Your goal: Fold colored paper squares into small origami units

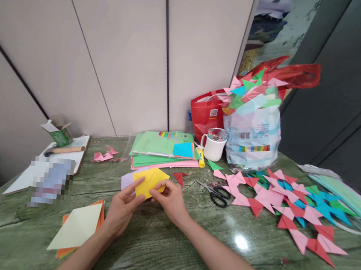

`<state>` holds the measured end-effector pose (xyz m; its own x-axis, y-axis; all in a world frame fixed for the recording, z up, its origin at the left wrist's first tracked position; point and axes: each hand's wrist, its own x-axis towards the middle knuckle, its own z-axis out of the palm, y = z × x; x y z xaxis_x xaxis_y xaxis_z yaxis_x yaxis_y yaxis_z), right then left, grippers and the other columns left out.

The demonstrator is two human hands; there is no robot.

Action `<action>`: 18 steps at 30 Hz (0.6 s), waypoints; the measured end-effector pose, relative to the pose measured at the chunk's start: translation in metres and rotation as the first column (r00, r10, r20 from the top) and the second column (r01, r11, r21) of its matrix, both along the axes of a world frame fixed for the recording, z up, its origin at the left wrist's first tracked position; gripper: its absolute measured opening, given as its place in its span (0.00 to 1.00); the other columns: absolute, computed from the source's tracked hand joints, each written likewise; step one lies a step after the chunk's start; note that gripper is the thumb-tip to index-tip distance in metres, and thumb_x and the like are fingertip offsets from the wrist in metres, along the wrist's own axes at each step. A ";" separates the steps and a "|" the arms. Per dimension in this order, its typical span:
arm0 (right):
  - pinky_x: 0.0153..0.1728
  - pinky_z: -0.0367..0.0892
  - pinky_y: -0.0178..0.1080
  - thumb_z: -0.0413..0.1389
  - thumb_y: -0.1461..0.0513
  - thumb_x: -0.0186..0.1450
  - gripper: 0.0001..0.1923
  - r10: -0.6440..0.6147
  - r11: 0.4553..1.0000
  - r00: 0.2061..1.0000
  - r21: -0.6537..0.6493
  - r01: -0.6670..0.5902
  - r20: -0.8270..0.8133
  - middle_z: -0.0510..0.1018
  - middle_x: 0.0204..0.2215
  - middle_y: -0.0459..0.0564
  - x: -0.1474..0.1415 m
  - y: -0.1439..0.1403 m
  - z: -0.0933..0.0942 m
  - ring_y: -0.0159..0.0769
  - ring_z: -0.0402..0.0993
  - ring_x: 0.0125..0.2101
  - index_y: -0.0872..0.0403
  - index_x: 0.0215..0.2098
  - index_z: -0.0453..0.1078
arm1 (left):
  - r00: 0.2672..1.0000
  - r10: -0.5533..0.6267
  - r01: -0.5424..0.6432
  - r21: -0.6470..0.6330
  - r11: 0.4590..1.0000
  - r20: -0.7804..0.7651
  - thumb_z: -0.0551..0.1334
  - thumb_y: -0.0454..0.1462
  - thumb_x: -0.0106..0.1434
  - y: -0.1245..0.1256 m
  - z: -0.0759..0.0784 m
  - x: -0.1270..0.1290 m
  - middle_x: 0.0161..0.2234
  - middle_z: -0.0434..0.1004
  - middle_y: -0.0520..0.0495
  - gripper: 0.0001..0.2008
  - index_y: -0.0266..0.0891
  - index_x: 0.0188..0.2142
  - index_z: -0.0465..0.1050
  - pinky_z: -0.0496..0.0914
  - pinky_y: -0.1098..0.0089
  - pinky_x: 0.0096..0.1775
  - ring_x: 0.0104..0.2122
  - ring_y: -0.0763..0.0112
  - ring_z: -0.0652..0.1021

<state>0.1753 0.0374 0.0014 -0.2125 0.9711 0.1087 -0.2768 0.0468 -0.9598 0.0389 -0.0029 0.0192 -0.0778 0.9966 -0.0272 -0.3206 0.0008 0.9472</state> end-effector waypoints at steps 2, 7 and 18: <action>0.23 0.68 0.35 0.64 0.55 0.46 0.15 0.001 1.000 1.000 0.003 0.000 -0.017 0.71 0.22 0.42 0.000 0.000 -0.001 0.31 0.69 0.20 0.53 0.25 0.65 | 1.000 0.006 -0.006 0.007 1.000 -0.007 0.68 0.35 0.45 0.000 -0.001 0.000 0.47 0.73 0.42 0.29 0.41 0.49 0.69 0.66 0.63 0.49 0.46 0.60 0.73; 0.23 0.67 0.35 0.63 0.57 0.49 0.11 0.010 0.998 1.000 0.062 -0.010 0.006 0.72 0.24 0.43 0.000 0.000 -0.001 0.30 0.69 0.20 0.53 0.27 0.68 | 1.000 0.017 -0.017 0.005 1.000 -0.006 0.68 0.35 0.45 0.001 -0.003 -0.001 0.47 0.74 0.42 0.28 0.40 0.48 0.70 0.66 0.64 0.48 0.45 0.61 0.74; 0.26 0.66 0.35 0.61 0.57 0.51 0.08 -0.065 0.989 0.993 0.135 0.052 0.098 0.75 0.27 0.46 0.001 -0.001 0.001 0.32 0.71 0.22 0.52 0.27 0.72 | 1.000 0.001 -0.001 -0.002 1.000 -0.028 0.68 0.35 0.46 0.001 -0.003 -0.001 0.47 0.73 0.42 0.24 0.39 0.46 0.72 0.65 0.64 0.48 0.46 0.61 0.72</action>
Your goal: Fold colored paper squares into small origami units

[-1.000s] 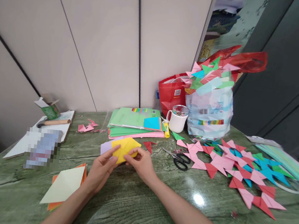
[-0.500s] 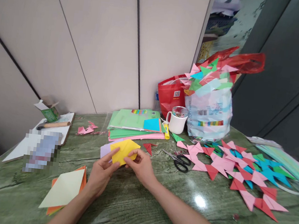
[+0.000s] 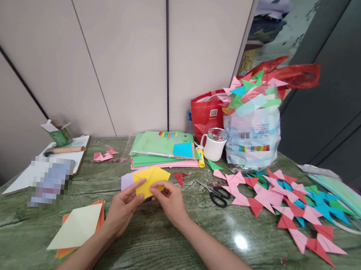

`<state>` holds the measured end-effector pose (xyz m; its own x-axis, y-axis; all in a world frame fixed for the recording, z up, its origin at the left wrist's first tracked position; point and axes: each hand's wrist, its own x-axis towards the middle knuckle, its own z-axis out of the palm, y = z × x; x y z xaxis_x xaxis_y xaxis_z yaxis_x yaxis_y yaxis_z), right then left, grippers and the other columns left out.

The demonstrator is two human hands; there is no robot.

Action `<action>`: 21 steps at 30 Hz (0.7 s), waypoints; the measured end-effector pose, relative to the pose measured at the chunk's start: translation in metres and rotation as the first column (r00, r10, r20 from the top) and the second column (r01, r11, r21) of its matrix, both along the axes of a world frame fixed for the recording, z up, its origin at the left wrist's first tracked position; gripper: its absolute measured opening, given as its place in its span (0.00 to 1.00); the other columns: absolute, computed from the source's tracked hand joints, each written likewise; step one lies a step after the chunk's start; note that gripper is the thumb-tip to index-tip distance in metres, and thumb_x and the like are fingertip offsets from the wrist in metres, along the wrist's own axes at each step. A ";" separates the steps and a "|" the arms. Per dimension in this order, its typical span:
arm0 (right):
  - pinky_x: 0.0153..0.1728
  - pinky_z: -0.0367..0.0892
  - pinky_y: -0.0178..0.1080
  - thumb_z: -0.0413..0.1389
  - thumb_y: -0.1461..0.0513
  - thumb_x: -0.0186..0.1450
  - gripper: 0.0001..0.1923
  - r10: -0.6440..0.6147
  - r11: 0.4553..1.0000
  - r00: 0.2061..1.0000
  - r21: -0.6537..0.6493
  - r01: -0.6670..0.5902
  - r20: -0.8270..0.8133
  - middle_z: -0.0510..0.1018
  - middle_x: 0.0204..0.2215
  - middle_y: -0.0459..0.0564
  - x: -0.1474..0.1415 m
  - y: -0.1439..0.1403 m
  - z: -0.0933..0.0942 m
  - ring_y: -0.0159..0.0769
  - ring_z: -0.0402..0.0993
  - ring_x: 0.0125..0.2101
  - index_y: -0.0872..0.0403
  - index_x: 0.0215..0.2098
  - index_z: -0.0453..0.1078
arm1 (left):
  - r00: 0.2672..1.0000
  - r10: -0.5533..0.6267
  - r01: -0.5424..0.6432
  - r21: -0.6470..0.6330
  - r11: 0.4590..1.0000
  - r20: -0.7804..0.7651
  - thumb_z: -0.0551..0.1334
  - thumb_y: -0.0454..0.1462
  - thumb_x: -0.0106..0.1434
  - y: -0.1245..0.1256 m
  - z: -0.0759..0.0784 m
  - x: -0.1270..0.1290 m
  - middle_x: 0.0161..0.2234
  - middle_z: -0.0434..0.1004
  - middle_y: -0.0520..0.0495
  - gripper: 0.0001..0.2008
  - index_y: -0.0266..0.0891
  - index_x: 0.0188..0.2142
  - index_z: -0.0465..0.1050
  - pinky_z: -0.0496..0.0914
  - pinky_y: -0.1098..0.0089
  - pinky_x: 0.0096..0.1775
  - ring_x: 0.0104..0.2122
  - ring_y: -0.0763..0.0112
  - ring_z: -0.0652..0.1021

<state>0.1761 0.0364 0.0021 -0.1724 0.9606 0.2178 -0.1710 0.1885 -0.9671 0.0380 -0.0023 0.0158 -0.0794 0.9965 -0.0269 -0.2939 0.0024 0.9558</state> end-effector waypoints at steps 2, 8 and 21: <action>0.29 0.67 0.35 0.63 0.58 0.49 0.09 -0.029 0.999 0.999 0.024 0.029 0.016 0.76 0.27 0.46 0.000 0.000 0.000 0.34 0.71 0.27 0.53 0.27 0.72 | 1.000 0.000 0.000 0.003 1.000 0.011 0.68 0.35 0.46 0.000 0.000 0.000 0.46 0.74 0.43 0.23 0.40 0.44 0.73 0.64 0.64 0.49 0.46 0.61 0.72; 0.27 0.67 0.35 0.65 0.58 0.44 0.15 -0.007 0.997 0.996 -0.077 0.000 -0.094 0.74 0.23 0.44 0.001 0.001 0.001 0.33 0.72 0.23 0.54 0.28 0.69 | 0.992 0.073 -0.073 -0.001 0.997 0.100 0.67 0.36 0.47 0.000 0.003 0.001 0.45 0.75 0.43 0.20 0.40 0.42 0.74 0.68 0.63 0.46 0.45 0.61 0.73; 0.25 0.68 0.34 0.64 0.56 0.45 0.15 0.035 0.998 0.995 -0.052 -0.040 -0.094 0.73 0.22 0.44 0.000 0.001 0.001 0.31 0.70 0.21 0.55 0.27 0.69 | 0.995 -0.031 0.032 -0.011 0.999 0.098 0.68 0.36 0.46 0.000 0.002 0.002 0.40 0.77 0.44 0.23 0.38 0.44 0.73 0.67 0.61 0.46 0.40 0.63 0.76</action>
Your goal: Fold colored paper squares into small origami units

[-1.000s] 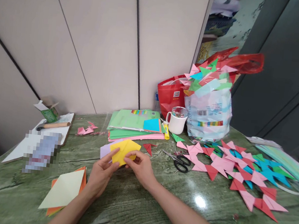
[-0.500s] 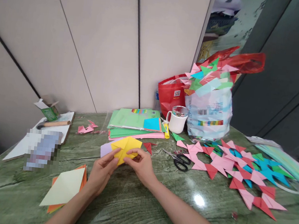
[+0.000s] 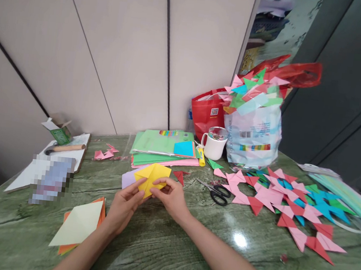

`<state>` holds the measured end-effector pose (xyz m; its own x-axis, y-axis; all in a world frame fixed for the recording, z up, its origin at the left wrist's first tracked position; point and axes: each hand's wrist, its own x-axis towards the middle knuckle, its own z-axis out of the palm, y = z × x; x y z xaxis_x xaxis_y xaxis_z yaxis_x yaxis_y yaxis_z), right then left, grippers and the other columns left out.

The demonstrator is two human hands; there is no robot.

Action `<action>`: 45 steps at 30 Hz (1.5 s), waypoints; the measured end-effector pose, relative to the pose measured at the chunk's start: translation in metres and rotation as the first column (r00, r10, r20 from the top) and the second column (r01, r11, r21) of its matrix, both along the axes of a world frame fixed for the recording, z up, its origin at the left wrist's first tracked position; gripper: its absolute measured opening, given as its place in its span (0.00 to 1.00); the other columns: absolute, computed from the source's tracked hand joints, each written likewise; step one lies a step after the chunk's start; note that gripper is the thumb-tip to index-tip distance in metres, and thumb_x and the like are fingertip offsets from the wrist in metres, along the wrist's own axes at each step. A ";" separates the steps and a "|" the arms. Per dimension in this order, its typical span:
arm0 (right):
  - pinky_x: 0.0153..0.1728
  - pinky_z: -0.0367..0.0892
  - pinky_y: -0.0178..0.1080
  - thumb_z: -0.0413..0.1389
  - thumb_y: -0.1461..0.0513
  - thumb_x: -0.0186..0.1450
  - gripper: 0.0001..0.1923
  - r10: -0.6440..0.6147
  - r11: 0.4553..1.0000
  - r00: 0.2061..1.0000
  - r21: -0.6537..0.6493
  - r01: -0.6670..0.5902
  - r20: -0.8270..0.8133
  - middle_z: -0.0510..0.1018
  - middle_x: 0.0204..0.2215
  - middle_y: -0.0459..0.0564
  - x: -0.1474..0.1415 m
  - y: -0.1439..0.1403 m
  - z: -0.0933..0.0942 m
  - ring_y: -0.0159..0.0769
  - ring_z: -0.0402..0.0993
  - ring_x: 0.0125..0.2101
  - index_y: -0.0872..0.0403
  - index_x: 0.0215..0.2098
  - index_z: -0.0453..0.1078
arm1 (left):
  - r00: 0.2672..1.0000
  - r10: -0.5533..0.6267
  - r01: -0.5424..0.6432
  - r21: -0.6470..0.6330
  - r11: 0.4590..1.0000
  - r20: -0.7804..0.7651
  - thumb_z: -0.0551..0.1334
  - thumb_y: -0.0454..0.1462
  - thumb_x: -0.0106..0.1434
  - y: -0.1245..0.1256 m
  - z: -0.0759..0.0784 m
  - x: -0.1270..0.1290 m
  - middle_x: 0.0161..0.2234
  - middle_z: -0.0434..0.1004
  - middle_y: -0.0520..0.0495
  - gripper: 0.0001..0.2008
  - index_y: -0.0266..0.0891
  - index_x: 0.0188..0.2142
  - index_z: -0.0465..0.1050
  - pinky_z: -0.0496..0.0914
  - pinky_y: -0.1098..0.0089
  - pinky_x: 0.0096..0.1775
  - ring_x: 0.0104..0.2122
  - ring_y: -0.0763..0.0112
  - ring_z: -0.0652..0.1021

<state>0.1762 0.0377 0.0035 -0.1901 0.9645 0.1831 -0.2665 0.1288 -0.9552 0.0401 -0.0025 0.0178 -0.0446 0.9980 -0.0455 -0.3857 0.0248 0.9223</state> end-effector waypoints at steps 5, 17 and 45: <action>0.24 0.67 0.34 0.64 0.56 0.46 0.15 0.020 1.000 1.000 -0.009 -0.020 0.004 0.74 0.23 0.44 0.000 0.001 -0.002 0.30 0.70 0.20 0.55 0.28 0.69 | 1.000 -0.008 0.007 -0.015 1.000 -0.013 0.69 0.33 0.43 -0.001 0.001 0.002 0.41 0.77 0.43 0.26 0.37 0.46 0.72 0.66 0.64 0.46 0.39 0.66 0.76; 0.23 0.67 0.33 0.63 0.58 0.49 0.11 0.020 0.999 0.999 0.029 -0.021 0.046 0.74 0.21 0.44 0.000 0.000 -0.003 0.30 0.71 0.19 0.55 0.27 0.71 | 0.990 0.121 -0.121 -0.003 0.993 -0.070 0.68 0.37 0.44 -0.001 -0.001 0.001 0.30 0.78 0.46 0.18 0.37 0.37 0.77 0.68 0.72 0.34 0.32 0.70 0.74; 0.20 0.67 0.32 0.64 0.57 0.45 0.12 0.006 0.999 1.000 -0.036 -0.005 0.022 0.76 0.22 0.45 0.001 0.000 0.003 0.28 0.70 0.17 0.54 0.26 0.73 | 0.984 0.085 -0.079 0.042 0.996 -0.158 0.68 0.34 0.44 -0.003 0.001 0.003 0.37 0.79 0.43 0.21 0.37 0.41 0.75 0.68 0.69 0.40 0.37 0.65 0.77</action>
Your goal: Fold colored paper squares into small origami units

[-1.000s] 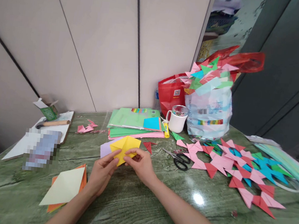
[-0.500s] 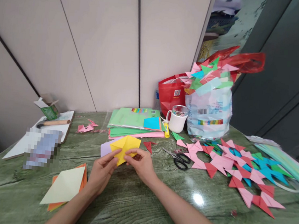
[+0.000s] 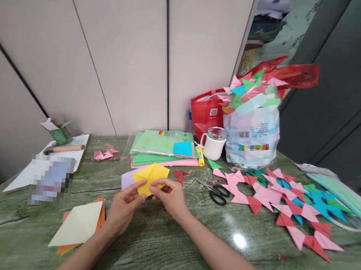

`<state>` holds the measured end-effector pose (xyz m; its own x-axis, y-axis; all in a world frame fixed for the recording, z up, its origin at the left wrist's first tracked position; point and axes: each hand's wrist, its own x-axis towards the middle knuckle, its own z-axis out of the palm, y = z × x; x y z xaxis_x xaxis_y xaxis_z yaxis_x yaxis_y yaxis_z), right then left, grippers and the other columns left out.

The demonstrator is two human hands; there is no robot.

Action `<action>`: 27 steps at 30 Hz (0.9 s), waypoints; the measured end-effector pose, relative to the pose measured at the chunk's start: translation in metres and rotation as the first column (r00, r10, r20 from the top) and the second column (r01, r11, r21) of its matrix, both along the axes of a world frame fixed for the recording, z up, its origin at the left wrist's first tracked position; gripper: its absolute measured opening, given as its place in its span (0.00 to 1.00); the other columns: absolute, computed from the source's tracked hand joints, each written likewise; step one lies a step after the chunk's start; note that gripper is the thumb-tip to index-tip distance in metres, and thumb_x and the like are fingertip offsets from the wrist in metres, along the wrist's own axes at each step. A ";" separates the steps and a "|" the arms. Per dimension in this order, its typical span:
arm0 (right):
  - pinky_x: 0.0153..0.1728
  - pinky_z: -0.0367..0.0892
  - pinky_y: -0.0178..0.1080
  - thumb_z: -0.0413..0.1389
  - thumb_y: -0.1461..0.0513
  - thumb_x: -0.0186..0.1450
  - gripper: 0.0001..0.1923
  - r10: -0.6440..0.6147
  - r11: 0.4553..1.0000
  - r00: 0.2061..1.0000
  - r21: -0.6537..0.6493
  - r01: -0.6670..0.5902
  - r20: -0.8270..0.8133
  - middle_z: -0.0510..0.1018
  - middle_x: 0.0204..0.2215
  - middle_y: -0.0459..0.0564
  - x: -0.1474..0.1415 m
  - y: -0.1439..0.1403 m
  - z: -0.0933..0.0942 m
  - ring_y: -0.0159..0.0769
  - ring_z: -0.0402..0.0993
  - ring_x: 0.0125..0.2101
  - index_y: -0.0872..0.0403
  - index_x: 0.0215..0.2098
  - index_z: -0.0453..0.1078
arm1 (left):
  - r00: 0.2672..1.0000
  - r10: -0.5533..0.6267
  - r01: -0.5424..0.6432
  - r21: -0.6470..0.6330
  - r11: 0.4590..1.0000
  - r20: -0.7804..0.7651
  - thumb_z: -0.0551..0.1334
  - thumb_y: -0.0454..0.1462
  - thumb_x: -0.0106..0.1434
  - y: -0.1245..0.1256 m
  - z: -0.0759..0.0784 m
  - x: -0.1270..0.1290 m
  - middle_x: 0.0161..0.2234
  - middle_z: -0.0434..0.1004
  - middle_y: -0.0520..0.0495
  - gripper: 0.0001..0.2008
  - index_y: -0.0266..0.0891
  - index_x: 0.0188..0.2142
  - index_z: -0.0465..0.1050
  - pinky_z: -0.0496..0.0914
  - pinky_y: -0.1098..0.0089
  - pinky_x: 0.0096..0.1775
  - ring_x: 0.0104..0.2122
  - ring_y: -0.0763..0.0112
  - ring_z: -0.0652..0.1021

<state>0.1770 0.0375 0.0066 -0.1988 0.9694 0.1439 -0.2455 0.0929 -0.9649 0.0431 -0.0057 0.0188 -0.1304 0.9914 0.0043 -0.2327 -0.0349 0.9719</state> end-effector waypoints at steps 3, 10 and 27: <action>0.19 0.66 0.31 0.65 0.58 0.44 0.12 0.020 0.998 0.999 -0.052 -0.022 -0.038 0.76 0.21 0.44 -0.001 0.001 -0.001 0.27 0.68 0.16 0.55 0.25 0.73 | 1.000 0.001 -0.001 -0.002 1.000 -0.028 0.68 0.35 0.44 -0.001 0.001 0.000 0.38 0.79 0.43 0.18 0.37 0.38 0.76 0.68 0.66 0.42 0.38 0.64 0.76; 0.25 0.69 0.34 0.66 0.59 0.42 0.14 0.036 0.999 0.999 0.026 -0.037 0.033 0.76 0.23 0.45 0.000 0.001 -0.001 0.31 0.72 0.22 0.55 0.26 0.73 | 1.000 0.019 -0.019 -0.020 1.000 -0.002 0.69 0.35 0.43 0.001 -0.003 -0.002 0.38 0.79 0.43 0.19 0.36 0.38 0.77 0.68 0.65 0.43 0.38 0.63 0.76; 0.31 0.70 0.37 0.58 0.55 0.54 0.16 0.140 0.990 0.987 0.021 -0.138 -0.078 0.76 0.30 0.46 0.007 0.006 0.005 0.33 0.74 0.29 0.52 0.38 0.65 | 1.000 -0.028 0.028 -0.038 0.999 0.013 0.69 0.33 0.40 0.010 0.010 -0.021 0.33 0.79 0.43 0.13 0.35 0.29 0.78 0.69 0.68 0.40 0.34 0.66 0.77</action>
<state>0.1843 0.0436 0.0118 -0.3187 0.9307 0.1793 -0.3329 0.0672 -0.9406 0.0223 0.0044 0.0284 -0.1024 0.9941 -0.0348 -0.2450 0.0087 0.9695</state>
